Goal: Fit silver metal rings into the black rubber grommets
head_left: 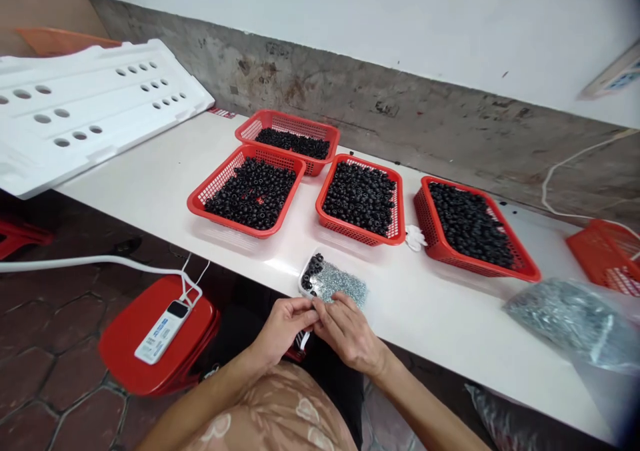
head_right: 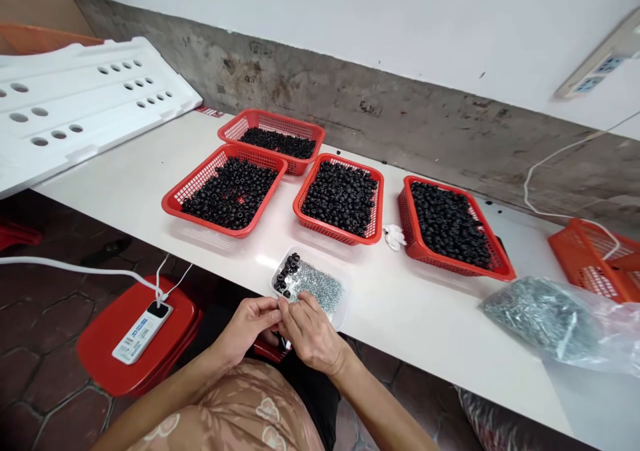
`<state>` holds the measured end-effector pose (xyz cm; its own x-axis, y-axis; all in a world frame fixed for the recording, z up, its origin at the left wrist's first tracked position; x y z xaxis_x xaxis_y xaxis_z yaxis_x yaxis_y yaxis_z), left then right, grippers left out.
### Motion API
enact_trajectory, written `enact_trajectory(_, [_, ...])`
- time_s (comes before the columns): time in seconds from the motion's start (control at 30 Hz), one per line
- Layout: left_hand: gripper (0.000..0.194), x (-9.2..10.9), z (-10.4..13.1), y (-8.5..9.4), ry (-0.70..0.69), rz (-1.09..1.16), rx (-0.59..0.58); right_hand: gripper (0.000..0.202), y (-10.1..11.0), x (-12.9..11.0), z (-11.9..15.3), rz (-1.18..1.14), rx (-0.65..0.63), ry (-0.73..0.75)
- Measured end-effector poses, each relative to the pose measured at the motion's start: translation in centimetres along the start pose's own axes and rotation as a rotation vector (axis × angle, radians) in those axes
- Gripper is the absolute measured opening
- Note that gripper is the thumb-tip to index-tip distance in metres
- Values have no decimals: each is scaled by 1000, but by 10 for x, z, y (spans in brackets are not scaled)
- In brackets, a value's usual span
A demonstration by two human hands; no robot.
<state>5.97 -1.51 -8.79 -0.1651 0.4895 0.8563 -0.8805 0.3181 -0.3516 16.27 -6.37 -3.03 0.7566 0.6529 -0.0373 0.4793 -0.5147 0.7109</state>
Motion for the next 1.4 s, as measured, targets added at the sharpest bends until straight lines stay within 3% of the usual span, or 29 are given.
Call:
enact_trajectory(0.1, [40, 5, 2, -5, -6, -7, 7, 47, 6, 7, -3, -49, 5, -12])
enact_trajectory(0.23, [39, 15, 3, -11, -3, 35, -6, 37, 14, 16, -10, -82, 89, -155])
enact_trajectory(0.37, [35, 18, 2, -10, -12, 54, 23, 35, 14, 16, -12, -61, 88, -221])
enact_trajectory(0.57, [34, 19, 0, -8, -66, -30, 36, 33, 13, 21, -10, -70, 58, -252])
enact_trajectory(0.7, [33, 22, -1, -8, -109, -92, 18, 35, 12, 22, -11, -38, 23, -194])
enact_trajectory(0.87, [35, 15, -5, -7, -46, -29, 56, 30, 15, 21, -16, -45, 15, -188])
enact_trajectory(1.07, [35, 18, -4, -7, -69, -15, 7, 27, 17, 39, -23, -476, -166, -475])
enact_trajectory(1.2, [35, 18, -2, -8, -67, -56, -27, 24, 19, 44, -28, -666, -174, -604])
enact_trajectory(1.4, [41, 12, -6, -3, -41, -33, 5, 21, 14, 34, -23, -392, -98, -639])
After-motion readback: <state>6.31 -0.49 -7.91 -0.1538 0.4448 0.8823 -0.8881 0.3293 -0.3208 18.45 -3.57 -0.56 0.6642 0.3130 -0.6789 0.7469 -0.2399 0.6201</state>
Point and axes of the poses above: each hand's wrist, its own z-axis away from the middle knuckle, its own y-axis out of the back of the hand, x = y × z, the point moved 6 cm from there along -z, towards the middle knuckle, and after that the axes turned 9 degrees about x, right-handed, at the moved point
